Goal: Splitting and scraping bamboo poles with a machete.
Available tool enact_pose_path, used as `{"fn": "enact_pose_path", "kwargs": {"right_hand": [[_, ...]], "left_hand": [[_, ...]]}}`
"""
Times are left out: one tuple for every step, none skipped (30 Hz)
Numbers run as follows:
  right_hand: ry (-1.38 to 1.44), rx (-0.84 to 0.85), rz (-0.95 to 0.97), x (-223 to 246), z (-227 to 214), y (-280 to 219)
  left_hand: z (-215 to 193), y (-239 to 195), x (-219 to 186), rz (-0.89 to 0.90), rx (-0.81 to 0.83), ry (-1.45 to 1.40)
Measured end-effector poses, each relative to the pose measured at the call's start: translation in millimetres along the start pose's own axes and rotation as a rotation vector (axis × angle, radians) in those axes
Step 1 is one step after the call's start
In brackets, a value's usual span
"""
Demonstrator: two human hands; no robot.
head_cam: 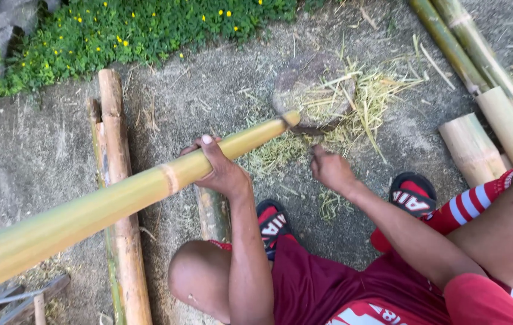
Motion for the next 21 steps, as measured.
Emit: {"fn": "enact_pose_path", "kwargs": {"right_hand": [[0.002,-0.003,-0.002,-13.2,5.3,4.4],[-0.022,0.019,0.057,-30.9,11.4,9.4],[-0.044,0.032,0.119,-49.2,14.9,15.1],[-0.041,0.021,0.121,-40.0,8.2,17.1],[0.032,-0.003,0.074,-30.1,6.2,11.2],[0.105,-0.027,0.028,-20.3,3.9,5.9],[0.106,-0.031,0.029,-19.6,8.9,8.1],[0.028,-0.061,-0.064,-12.1,11.9,9.5],[-0.050,-0.081,-0.159,-3.5,20.7,5.2],[-0.049,-0.075,-0.161,-11.8,23.4,7.7],[0.003,-0.062,-0.050,-28.3,22.3,15.4],[0.056,-0.049,0.061,-45.0,20.9,21.8],[0.055,-0.068,0.060,-44.3,12.9,25.1],[0.047,-0.053,0.060,-44.0,7.5,28.9],[0.044,-0.008,0.073,-45.9,14.1,20.1],[0.048,0.004,0.085,-44.4,23.6,10.7],[-0.001,-0.003,0.004,-34.1,24.7,13.7],[-0.050,-0.010,-0.077,-23.4,26.6,15.6],[-0.050,0.000,-0.079,-24.0,27.5,18.7],[0.023,0.052,0.016,-31.3,31.1,21.6],[0.097,0.092,0.112,-38.1,29.9,28.5]], "left_hand": [[-2.7,0.9,0.6,0.003,0.002,-0.002],[-3.1,1.9,0.0,0.026,0.022,-0.006],[-0.2,3.6,0.7,0.047,0.049,-0.018],[6.1,7.3,-1.2,0.048,0.057,-0.027],[3.5,5.3,-3.3,0.028,0.041,0.005],[1.0,3.7,-5.1,0.008,0.025,0.037],[5.0,4.5,-6.4,0.008,0.028,0.034],[6.0,5.2,-7.5,-0.003,-0.008,-0.026],[0.1,3.4,-11.8,-0.012,-0.051,-0.078],[-6.3,2.5,-8.9,-0.011,-0.055,-0.073],[-6.5,3.8,-4.9,0.004,-0.049,-0.021],[-6.2,4.7,-1.4,0.019,-0.043,0.031],[-0.4,5.5,-3.2,0.022,-0.035,0.015],[5.2,6.2,-4.7,0.029,-0.025,-0.030],[0.5,1.1,-9.1,0.022,-0.022,-0.044],[-1.0,-3.8,-12.4,0.011,-0.021,-0.031],[4.7,-2.4,-13.2,0.014,-0.023,-0.069],[9.7,-1.1,-14.6,0.016,-0.026,-0.107],[7.6,-0.6,-14.8,0.016,-0.032,-0.099],[4.1,-0.4,-12.0,-0.026,-0.061,-0.101],[7.0,2.3,-7.5,-0.067,-0.084,-0.110]]}}
Point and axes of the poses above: each hand's wrist, its own y-axis towards the middle knuckle, its own z-axis out of the palm, x = y × z, the point moved 7 cm from there along y, towards the middle knuckle, and after that the axes turned 1 degree about -y, right-handed, at the moved point
